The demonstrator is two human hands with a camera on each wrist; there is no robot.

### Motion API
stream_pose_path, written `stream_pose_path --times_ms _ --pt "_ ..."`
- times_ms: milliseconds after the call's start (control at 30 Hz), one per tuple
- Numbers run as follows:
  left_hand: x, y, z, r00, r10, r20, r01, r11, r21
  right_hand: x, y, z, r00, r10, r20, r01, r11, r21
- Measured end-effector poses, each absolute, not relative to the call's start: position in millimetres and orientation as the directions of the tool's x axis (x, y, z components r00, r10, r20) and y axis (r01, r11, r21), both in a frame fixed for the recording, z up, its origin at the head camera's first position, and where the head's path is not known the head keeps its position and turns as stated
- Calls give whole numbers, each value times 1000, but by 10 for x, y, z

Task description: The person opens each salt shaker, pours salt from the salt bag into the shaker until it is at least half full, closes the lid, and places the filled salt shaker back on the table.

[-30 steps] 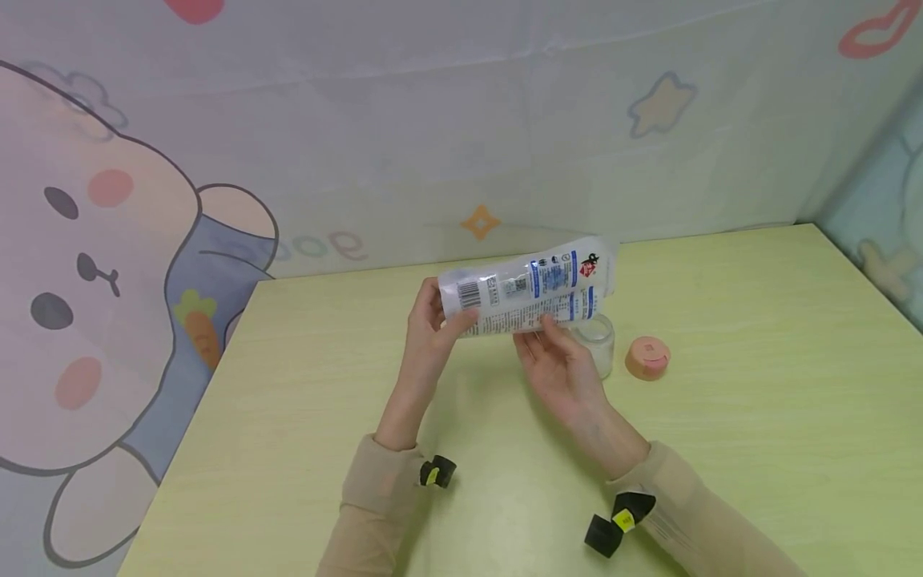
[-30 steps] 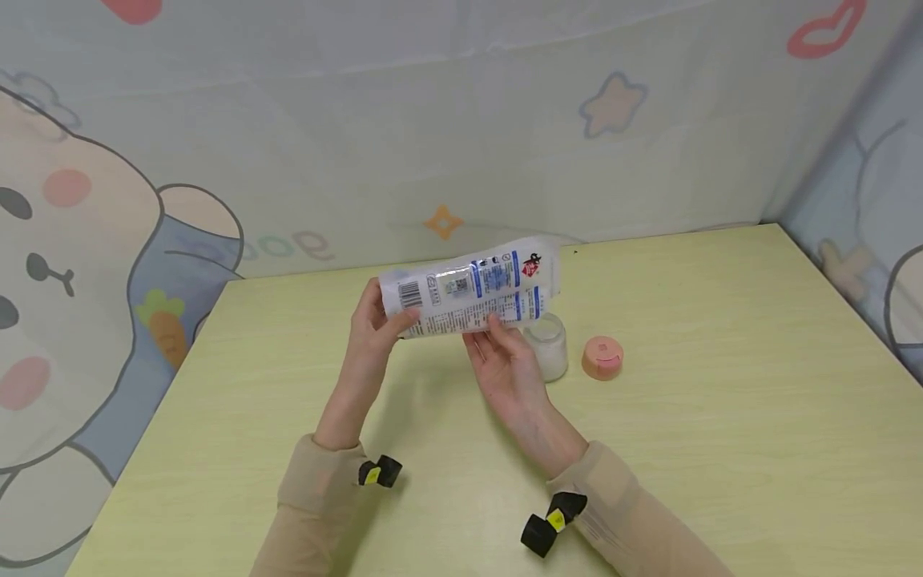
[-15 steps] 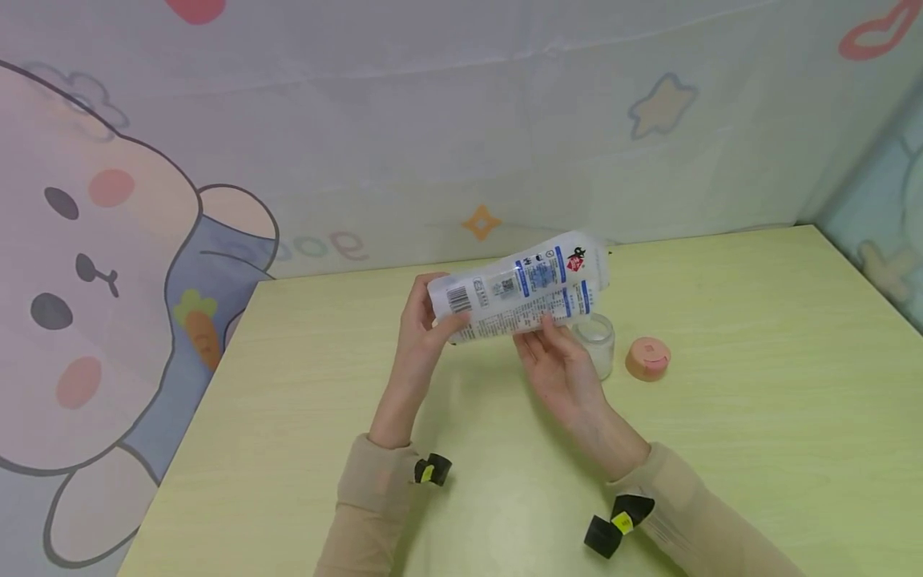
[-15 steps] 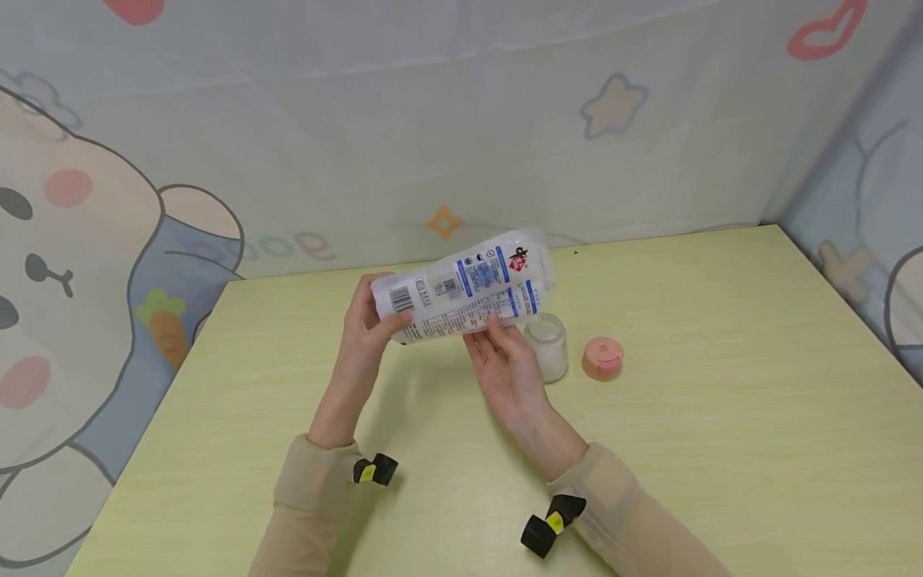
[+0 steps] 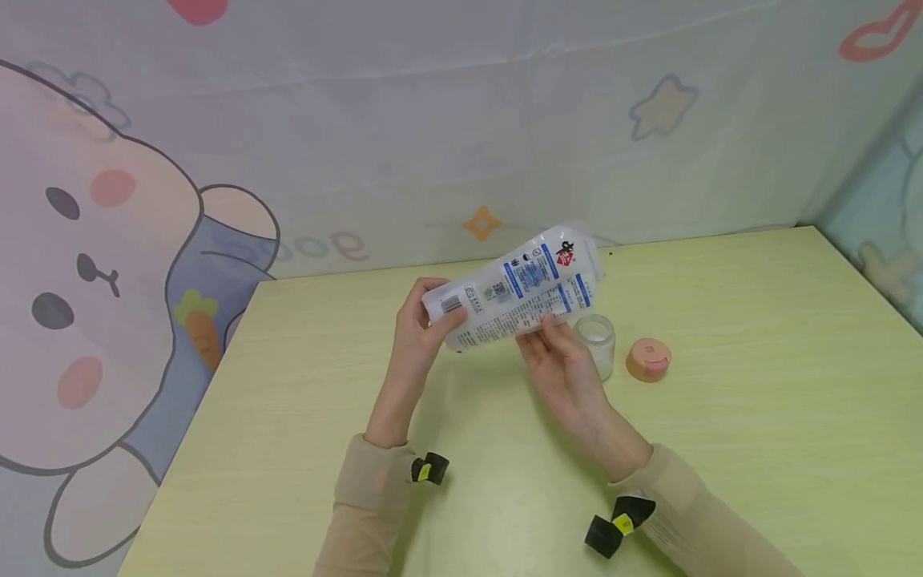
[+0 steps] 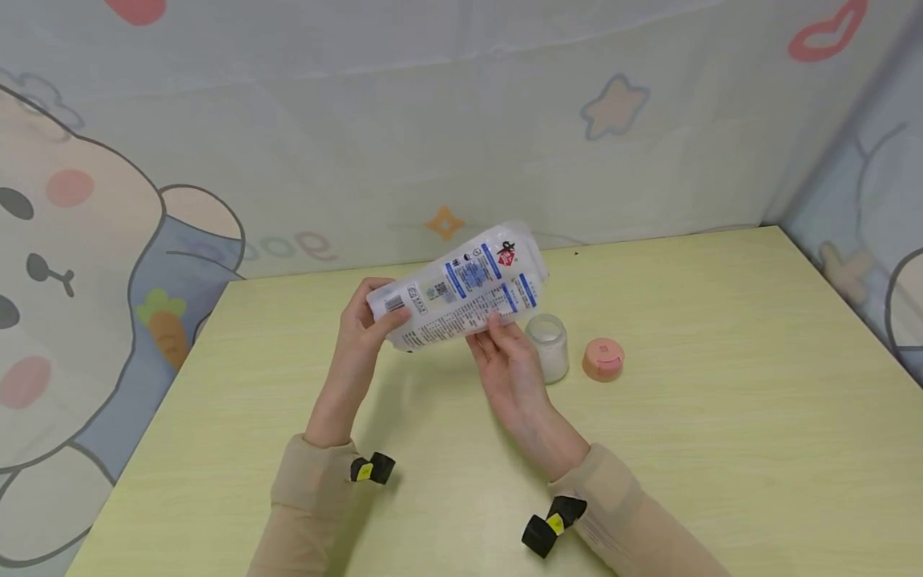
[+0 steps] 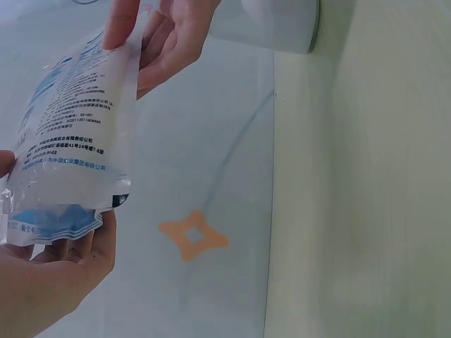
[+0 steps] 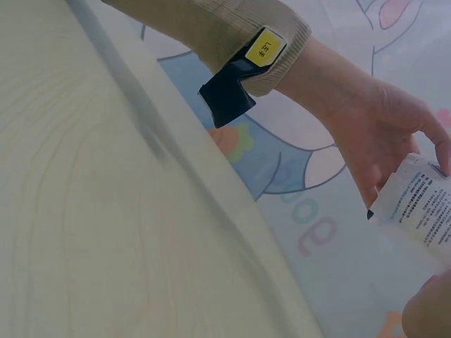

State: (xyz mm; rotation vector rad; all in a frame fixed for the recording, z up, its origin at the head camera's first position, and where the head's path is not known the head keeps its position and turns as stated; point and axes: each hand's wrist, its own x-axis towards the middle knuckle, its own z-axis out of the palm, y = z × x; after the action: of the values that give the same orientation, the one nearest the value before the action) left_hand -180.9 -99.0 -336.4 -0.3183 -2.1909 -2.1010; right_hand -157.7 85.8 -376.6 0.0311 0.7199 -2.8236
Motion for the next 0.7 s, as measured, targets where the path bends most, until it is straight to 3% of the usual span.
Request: stream_pose_path --times_ms 233,700 --pt "-1820 -1008 -3373 -979 83 188 190 23 981 -1562 872 -3747 -980 -194 -30 183 -847 -500" --pt "-1816 -1019 -3372 -974 19 224 224 11 974 -1570 860 -3710 -983 -174 -56 178 -843 -507"
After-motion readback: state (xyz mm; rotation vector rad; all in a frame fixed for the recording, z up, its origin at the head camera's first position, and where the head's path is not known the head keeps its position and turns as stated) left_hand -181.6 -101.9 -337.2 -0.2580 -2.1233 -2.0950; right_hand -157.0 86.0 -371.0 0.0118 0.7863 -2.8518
